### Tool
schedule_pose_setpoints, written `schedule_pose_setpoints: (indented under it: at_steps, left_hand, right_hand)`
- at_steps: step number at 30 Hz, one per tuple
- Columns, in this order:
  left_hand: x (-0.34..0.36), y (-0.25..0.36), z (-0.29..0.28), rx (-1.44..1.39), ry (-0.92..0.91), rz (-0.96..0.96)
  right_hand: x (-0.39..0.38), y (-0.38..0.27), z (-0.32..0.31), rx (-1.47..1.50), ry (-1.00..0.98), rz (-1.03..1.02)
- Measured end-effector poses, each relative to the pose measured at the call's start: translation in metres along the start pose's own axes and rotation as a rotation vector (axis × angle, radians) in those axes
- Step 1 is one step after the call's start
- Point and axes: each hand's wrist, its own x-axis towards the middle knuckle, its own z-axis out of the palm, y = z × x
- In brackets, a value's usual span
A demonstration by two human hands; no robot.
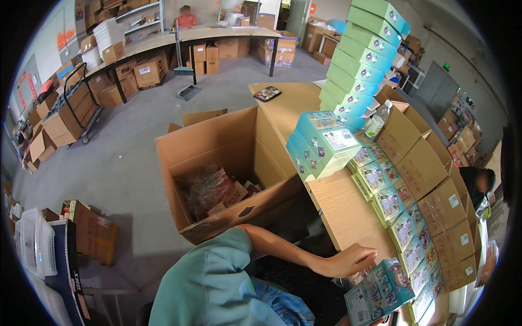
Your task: The person uses scissors to trim the edges of small books, then places the trimmed books into a cardboard box. The person repeatedly picks up books, trims them, and stacks them in the box.
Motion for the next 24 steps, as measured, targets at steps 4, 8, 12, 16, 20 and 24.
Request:
schedule_pose_setpoints:
  at_steps: [4,8,12,16,20,24]
  left_hand:
    - [-0.005,-0.022,0.017,-0.555,-0.001,-0.338]
    - [-0.019,-0.039,0.039,-1.050,0.011,-0.795]
    - [-0.006,-0.034,0.025,-1.000,0.139,-1.083]
    - [0.013,0.003,-0.020,-0.894,0.099,-0.750]
    - [0.045,0.032,-0.103,-0.358,0.304,0.069]
    - [0.033,0.133,-0.190,0.820,1.089,0.369]
  right_hand:
    - [-0.008,0.003,0.008,0.028,-0.093,-0.006]
    - [-0.004,0.001,0.006,0.072,-0.178,0.022]
    - [0.021,0.002,-0.002,0.131,-0.243,0.065]
    - [0.040,-0.006,-0.008,0.147,-0.331,0.095]
    - [0.054,-0.015,-0.030,0.178,-0.391,0.110]
    - [0.055,-0.028,-0.053,0.182,-0.414,0.103]
